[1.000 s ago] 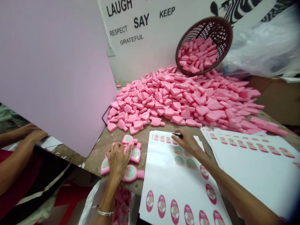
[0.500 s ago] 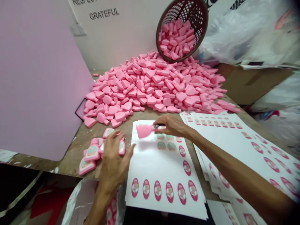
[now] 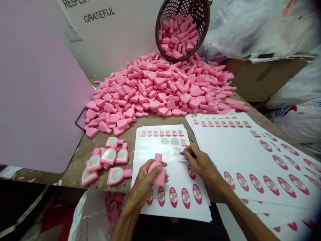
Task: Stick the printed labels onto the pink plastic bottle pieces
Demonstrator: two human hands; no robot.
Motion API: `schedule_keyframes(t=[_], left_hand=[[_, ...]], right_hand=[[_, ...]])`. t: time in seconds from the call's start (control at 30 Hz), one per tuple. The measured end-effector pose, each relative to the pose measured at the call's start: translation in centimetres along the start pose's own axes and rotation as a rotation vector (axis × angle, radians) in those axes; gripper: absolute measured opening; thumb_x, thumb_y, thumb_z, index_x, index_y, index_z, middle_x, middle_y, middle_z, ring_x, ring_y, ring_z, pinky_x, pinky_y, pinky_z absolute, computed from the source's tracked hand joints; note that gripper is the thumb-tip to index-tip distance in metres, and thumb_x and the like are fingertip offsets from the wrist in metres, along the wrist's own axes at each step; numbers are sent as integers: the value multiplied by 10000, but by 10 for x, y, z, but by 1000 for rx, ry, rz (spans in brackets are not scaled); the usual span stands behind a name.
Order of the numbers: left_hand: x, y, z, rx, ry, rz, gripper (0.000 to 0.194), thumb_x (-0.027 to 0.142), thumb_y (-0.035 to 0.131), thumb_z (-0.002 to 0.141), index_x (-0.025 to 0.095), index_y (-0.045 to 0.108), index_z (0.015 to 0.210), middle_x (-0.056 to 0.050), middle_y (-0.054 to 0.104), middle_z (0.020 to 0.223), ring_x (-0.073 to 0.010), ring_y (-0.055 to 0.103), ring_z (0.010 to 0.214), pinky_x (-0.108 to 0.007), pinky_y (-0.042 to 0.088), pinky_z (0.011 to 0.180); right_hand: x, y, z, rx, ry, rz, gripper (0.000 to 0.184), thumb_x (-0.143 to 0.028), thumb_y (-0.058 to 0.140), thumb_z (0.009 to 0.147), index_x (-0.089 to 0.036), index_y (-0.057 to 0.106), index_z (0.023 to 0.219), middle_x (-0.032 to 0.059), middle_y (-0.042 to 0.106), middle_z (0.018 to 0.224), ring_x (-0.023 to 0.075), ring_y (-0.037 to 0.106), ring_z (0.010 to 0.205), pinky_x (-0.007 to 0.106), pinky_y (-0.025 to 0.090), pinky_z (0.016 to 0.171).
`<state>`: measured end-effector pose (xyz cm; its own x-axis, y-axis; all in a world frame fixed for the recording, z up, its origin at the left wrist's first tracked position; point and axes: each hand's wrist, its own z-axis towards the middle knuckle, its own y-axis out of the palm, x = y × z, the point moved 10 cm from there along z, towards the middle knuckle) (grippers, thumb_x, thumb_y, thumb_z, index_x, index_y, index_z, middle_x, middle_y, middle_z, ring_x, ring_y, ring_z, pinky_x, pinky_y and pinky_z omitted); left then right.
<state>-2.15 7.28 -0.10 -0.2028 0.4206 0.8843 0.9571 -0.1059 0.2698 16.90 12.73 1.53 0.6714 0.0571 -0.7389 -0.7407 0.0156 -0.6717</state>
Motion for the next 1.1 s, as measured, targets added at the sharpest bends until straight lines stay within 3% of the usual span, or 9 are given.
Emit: schedule_keyframes(t=[0.13,0.33,0.5,0.7,0.8,0.97,1.1], left_hand=[[10,-7,27,122,96,54,386,446,640,782,143,577,1012,-27,637,699,-168,660,632,-274,539,618],[4,-11,53,230,124,85,432,467,662,750,136,557,1007,-26,638,697,-190,681,613,-258,532,549],[1,-9,60,197,157,108,424,475,607,795,130,536,1031,-41,643,758,-188,687,624,-258,533,549],[1,-11,60,187,151,134,414,501,601,787,144,545,988,-44,650,778,-192,689,622,-260,524,553],[1,-10,59,167,173,143,423,503,587,798,145,548,1020,-46,652,799,-195,692,642,-264,527,571],[1,-10,58,146,208,144,441,497,568,816,149,552,1087,-40,647,808,-189,691,659,-265,532,589],[2,-10,58,145,196,141,429,488,559,825,145,549,1081,-47,649,818,-184,687,653,-265,531,588]], right_hand=[[-21,16,7,139,-159,-199,161,-285,446,887,-202,563,812,40,647,778,186,578,732,317,391,699],[-32,32,19,204,-254,-457,204,-259,424,911,-183,582,807,66,653,794,198,565,757,332,331,718],[-35,39,16,199,-287,-520,178,-228,437,906,-180,582,813,58,644,780,198,560,782,325,316,725],[-36,43,14,147,-290,-410,163,-215,483,867,-188,557,724,35,628,711,179,549,722,311,322,698],[-32,39,16,181,-279,-371,161,-243,474,881,-186,573,767,38,629,736,180,544,731,306,324,691],[-35,38,20,193,-298,-519,186,-242,445,899,-183,583,790,48,625,744,193,533,754,316,309,710],[-38,38,19,189,-322,-492,180,-212,458,879,-186,565,736,35,624,716,177,534,730,309,309,711]])
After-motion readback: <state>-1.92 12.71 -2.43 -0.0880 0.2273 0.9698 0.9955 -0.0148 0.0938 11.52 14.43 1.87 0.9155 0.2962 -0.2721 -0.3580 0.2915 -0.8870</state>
